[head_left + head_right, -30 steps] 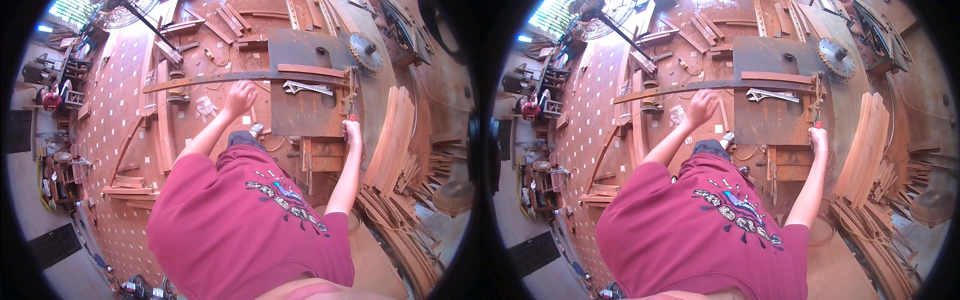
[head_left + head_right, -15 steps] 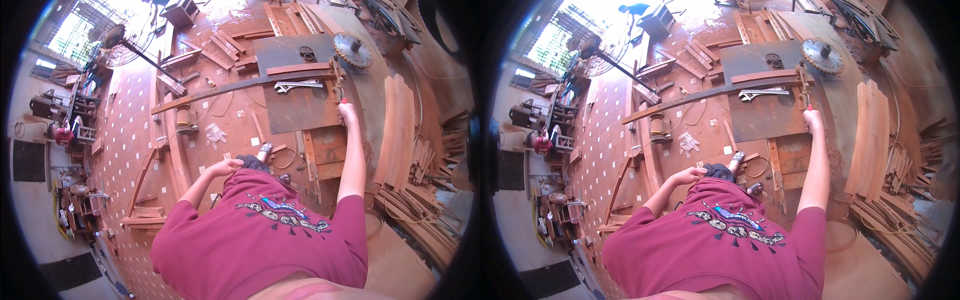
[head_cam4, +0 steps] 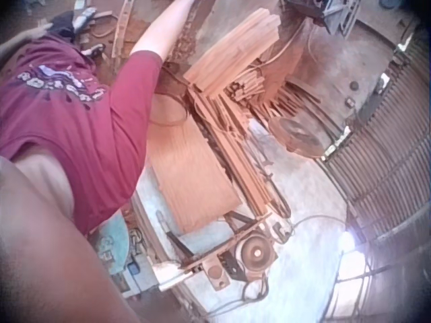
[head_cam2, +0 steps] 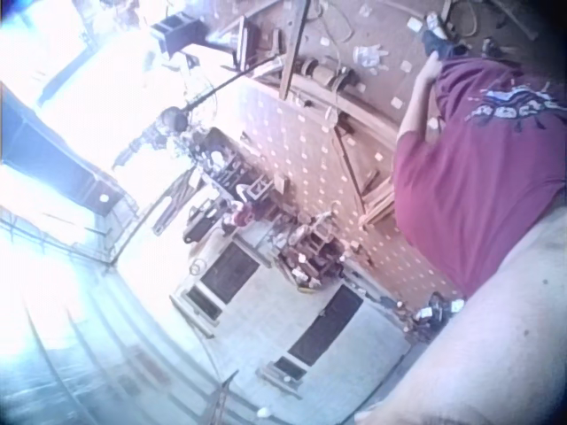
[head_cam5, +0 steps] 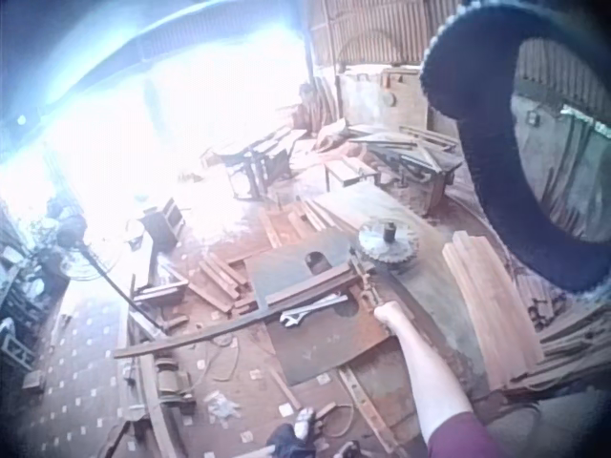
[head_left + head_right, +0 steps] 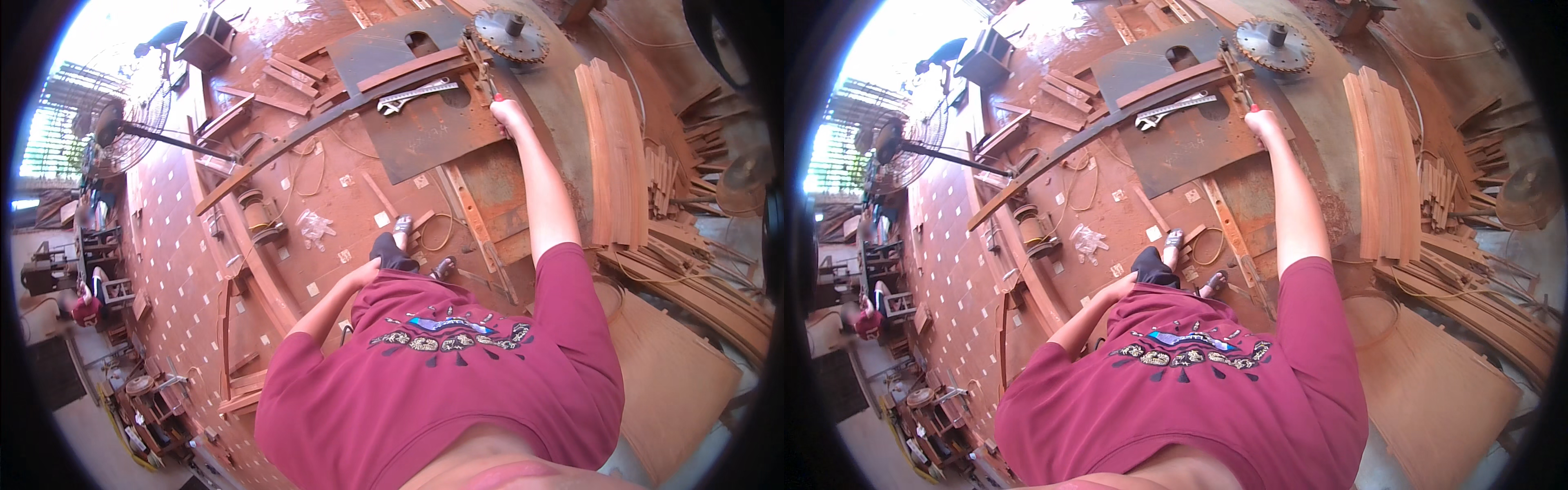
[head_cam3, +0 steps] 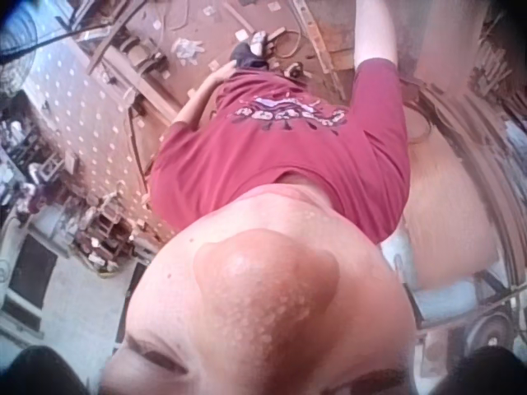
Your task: The person positions a wooden plank on a table saw and uses a wrench to adjust the saw's fence. They then feed the plank through the spinning blade to cut it, repeating the process with another piece of wood.
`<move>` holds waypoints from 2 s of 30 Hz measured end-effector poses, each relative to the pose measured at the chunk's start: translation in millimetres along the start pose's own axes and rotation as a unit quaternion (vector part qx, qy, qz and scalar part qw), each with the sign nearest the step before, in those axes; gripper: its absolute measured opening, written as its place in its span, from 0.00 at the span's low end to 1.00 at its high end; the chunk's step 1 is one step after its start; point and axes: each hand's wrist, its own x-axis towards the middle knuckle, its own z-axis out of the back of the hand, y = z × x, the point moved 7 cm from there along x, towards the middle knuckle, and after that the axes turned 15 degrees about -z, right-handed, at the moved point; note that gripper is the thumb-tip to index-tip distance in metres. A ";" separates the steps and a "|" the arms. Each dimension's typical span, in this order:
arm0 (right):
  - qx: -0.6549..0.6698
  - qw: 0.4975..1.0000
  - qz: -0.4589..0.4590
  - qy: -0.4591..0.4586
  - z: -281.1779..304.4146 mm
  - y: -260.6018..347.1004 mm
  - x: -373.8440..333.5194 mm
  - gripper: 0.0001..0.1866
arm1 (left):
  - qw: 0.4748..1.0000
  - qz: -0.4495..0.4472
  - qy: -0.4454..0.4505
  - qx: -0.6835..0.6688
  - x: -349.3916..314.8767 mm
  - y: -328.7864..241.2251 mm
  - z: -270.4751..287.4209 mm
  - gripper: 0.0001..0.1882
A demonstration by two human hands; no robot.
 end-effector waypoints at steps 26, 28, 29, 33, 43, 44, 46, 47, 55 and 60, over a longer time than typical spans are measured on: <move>-0.017 0.999 0.021 0.030 -63.2 148.5 101.4 0.17 | 0.887 -0.011 0.036 0.460 -127.8 -170.7 55.0 0.19; -0.020 0.999 0.020 0.021 -60.4 145.3 104.5 0.17 | 0.907 -0.041 -0.120 0.402 -147.7 -216.7 70.1 0.24; -0.023 0.999 0.023 0.019 -53.5 141.7 100.8 0.17 | 0.934 0.040 -0.182 0.304 -160.6 -226.0 90.5 0.27; 0.033 0.997 0.065 0.038 -54.3 141.6 89.3 0.05 | 0.916 -0.029 -0.399 0.034 -226.7 -232.2 121.1 0.25; 0.030 0.986 0.039 0.157 -37.0 61.0 78.9 0.14 | 0.825 -0.091 -0.507 -0.232 -274.0 -156.1 110.5 0.35; 0.027 0.987 0.043 0.155 -37.5 52.4 72.1 0.13 | 0.810 -0.117 -0.513 -0.258 -268.2 -138.4 102.7 0.35; 0.026 0.985 0.038 0.165 -25.4 28.3 70.4 0.12 | 0.775 -0.187 -0.519 -0.308 -235.5 -113.8 83.1 0.38; 0.025 0.986 0.049 0.156 -23.8 20.7 65.3 0.10 | 0.744 -0.203 -0.509 -0.382 -221.5 -90.0 69.3 0.39; 0.032 0.988 0.053 0.140 5.8 -57.4 24.7 0.10 | 0.632 -0.338 -0.364 -0.595 -145.9 -90.6 58.9 0.55; 0.056 0.988 0.069 0.128 14.2 -100.9 13.4 0.10 | 0.702 -0.344 -0.392 -0.484 -181.1 -95.0 99.7 0.46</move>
